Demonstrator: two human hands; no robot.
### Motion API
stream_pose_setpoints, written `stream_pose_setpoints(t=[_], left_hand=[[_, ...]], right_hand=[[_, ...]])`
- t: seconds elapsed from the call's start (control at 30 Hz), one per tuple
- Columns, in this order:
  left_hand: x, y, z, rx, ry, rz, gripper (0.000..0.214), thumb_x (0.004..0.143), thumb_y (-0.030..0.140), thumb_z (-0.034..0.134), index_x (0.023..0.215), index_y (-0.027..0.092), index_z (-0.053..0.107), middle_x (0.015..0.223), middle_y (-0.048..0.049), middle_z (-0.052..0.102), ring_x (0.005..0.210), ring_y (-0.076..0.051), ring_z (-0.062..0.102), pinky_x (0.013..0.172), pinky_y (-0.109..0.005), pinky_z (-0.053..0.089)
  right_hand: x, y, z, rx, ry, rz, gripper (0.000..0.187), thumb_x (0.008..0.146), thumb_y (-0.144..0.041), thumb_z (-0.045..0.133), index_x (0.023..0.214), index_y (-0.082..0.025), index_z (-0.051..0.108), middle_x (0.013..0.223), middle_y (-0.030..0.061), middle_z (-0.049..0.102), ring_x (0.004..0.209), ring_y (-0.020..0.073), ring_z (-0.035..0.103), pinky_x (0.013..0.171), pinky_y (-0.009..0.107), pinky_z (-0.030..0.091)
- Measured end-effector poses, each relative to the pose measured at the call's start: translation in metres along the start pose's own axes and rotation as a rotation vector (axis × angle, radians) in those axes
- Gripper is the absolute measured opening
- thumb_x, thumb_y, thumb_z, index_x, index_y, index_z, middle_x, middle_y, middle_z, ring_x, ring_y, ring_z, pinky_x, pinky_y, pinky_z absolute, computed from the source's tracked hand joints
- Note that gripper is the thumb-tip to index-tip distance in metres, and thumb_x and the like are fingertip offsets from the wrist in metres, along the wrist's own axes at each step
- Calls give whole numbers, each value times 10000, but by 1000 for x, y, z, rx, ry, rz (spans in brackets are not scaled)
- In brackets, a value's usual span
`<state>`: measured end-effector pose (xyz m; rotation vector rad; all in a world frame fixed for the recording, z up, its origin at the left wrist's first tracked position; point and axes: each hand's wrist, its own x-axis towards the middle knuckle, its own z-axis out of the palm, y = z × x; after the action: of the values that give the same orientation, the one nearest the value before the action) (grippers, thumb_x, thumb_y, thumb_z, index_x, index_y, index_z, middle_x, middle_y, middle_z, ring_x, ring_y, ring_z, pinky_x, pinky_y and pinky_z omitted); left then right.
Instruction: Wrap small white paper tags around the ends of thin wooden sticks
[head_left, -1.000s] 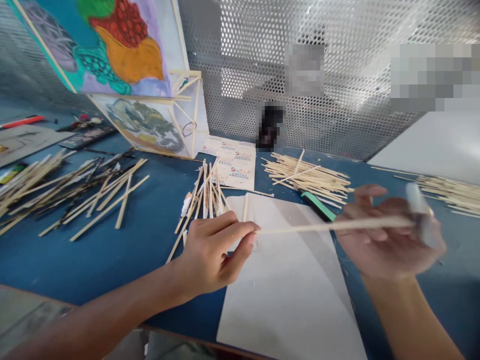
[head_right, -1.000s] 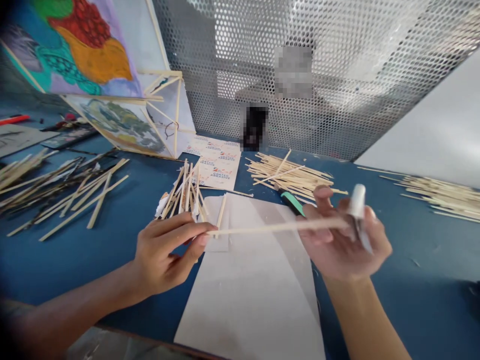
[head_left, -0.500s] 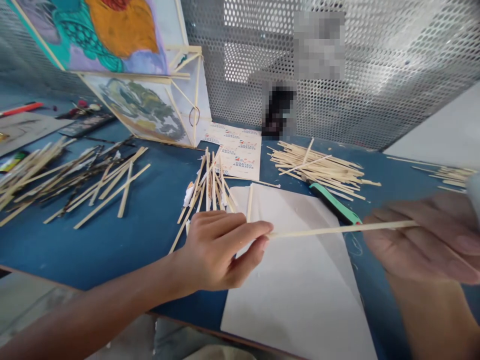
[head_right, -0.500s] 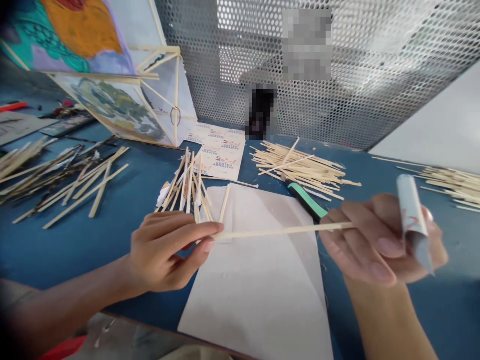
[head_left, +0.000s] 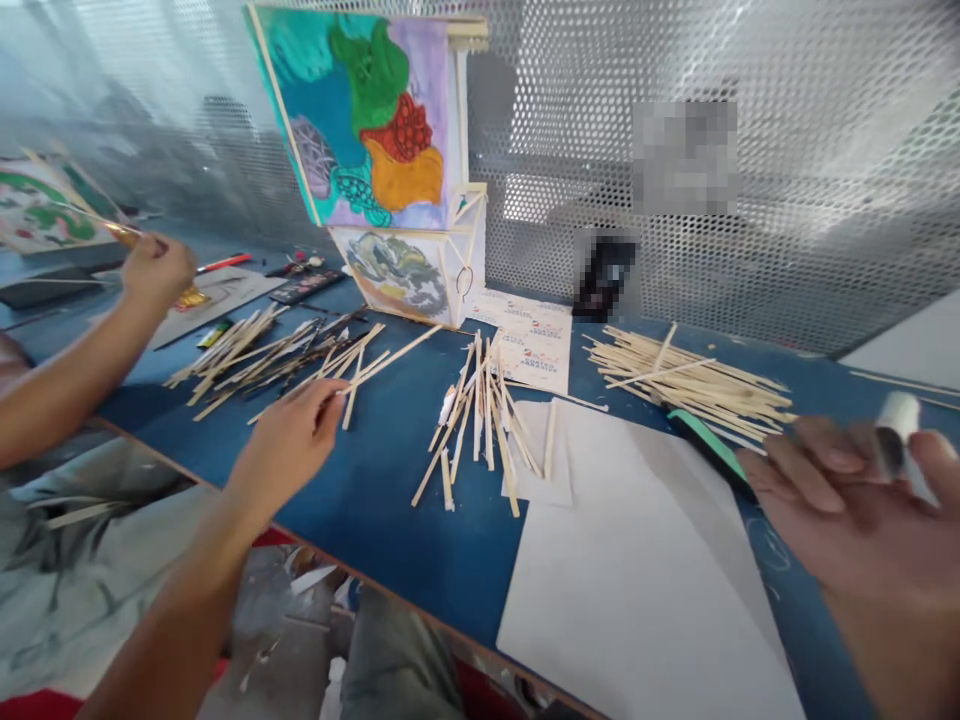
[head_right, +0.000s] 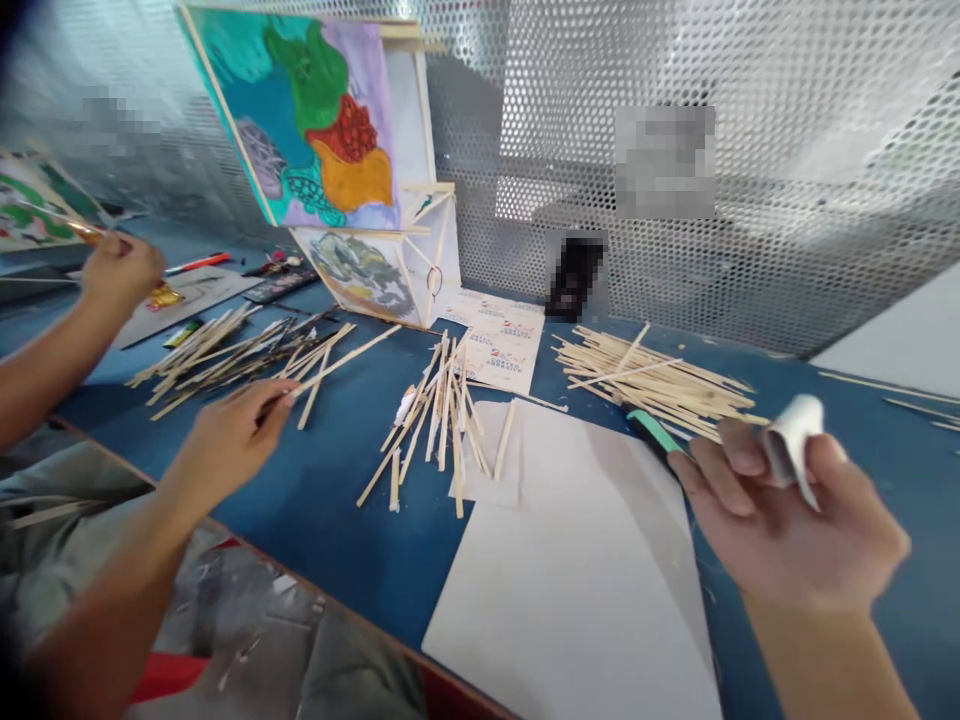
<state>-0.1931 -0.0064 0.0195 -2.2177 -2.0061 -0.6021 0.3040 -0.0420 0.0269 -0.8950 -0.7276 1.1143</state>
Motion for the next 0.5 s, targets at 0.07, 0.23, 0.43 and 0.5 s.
stream_pose_setpoints(t=[0.07, 0.23, 0.43, 0.5], left_hand=[[0, -19, 3, 43, 53, -49, 326, 985, 350, 426, 1157, 173, 639, 1119, -124, 719, 1045, -349, 673, 913, -491, 514], [-6, 7, 6, 26, 190, -8, 373, 989, 368, 488, 1304, 199, 592, 1382, -146, 600, 1276, -373, 564, 1152, -618, 282], [16, 94, 3, -263, -88, 411, 330, 992, 400, 511, 1247, 229, 633, 1361, -106, 558, 687, -111, 648, 825, -334, 550], [41, 119, 9, -218, -178, 535, 329, 1008, 337, 482, 1280, 222, 628, 1449, -132, 492, 941, -181, 686, 891, -352, 528]], right_hand=[[0, 4, 4, 77, 4, 27, 335, 778, -418, 677, 621, -201, 475, 689, -23, 344, 490, 85, 250, 515, 352, 249], [6, 13, 1, 49, -62, 72, 294, 809, -393, 638, 636, -189, 516, 705, 3, 440, 528, 101, 355, 532, 323, 331], [15, 17, -5, -9, -79, 72, 243, 781, -395, 691, 686, -206, 570, 678, 10, 487, 535, 118, 380, 525, 307, 343], [16, 18, -4, -19, -72, 85, 233, 785, -400, 701, 706, -215, 584, 678, 9, 493, 543, 122, 376, 527, 307, 339]])
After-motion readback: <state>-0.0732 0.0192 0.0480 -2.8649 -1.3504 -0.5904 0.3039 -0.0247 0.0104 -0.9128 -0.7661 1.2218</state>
